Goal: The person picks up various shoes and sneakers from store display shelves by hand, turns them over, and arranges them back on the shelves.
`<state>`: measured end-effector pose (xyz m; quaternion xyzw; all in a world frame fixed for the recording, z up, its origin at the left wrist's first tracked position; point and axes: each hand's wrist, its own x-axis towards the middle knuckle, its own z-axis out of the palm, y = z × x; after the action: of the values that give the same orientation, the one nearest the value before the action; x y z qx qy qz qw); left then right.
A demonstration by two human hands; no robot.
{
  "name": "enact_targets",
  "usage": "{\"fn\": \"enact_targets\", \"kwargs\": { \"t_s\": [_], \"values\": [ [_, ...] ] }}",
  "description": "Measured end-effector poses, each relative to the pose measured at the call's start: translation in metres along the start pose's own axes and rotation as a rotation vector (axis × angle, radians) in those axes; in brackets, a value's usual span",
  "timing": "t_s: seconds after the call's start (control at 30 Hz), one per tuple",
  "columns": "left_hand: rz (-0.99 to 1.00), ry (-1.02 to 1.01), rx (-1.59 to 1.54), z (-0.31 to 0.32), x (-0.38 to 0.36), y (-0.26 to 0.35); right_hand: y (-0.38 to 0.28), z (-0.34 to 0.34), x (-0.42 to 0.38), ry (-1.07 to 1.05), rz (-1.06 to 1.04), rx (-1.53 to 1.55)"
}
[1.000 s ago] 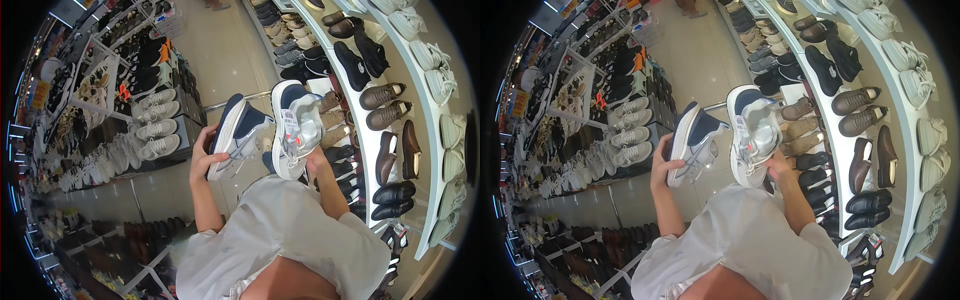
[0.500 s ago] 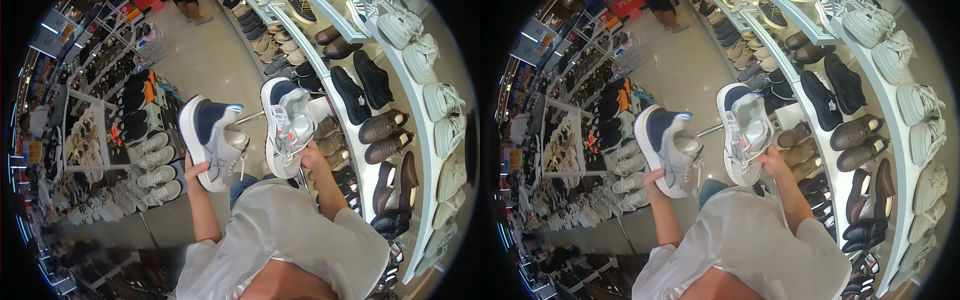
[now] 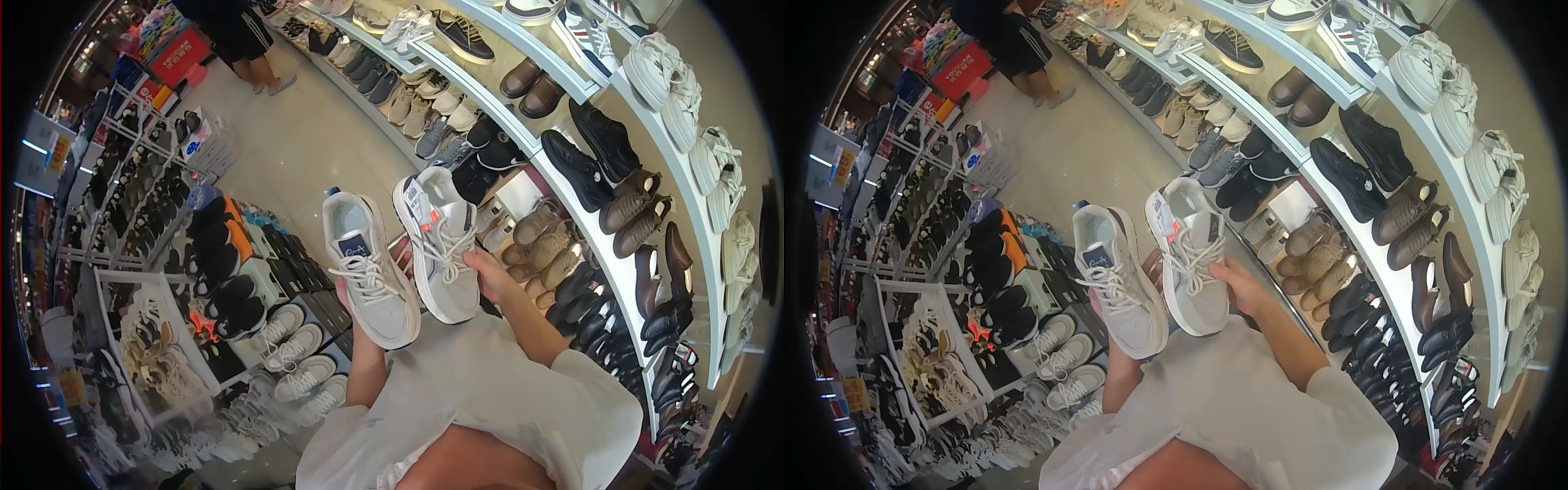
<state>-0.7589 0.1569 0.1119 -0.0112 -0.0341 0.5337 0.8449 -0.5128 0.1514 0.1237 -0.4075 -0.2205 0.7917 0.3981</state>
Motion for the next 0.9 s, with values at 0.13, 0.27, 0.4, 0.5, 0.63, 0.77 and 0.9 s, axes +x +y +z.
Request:
{"fn": "enact_targets", "kwargs": {
  "t_s": [0.13,0.27,0.4,0.5,0.63,0.77,0.9],
  "values": [
    [0.120,0.135,0.358,-0.014,-0.002,0.054,0.010,0.030,0.028,-0.050,-0.103,-0.155],
    [0.063,0.001,0.198,-0.018,-0.004,0.083,0.000,0.064,0.036,-0.033,-0.102,-0.435],
    [0.159,0.322,0.180,-0.017,-0.005,0.097,0.007,0.054,0.066,-0.067,-0.078,-0.623],
    [0.155,0.312,0.228,-0.027,-0.001,0.111,-0.006,0.078,0.080,-0.094,-0.162,-0.697],
    [0.161,0.281,0.276,-0.036,0.018,0.124,-0.002,0.096,0.101,0.067,-0.229,-0.433],
    [0.161,0.252,0.326,-0.039,0.048,0.134,-0.007,0.096,0.128,0.098,-0.363,-0.215],
    [0.148,0.206,0.378,-0.037,0.087,0.144,-0.045,0.082,0.151,0.159,-0.392,-0.532]
  ]
}}
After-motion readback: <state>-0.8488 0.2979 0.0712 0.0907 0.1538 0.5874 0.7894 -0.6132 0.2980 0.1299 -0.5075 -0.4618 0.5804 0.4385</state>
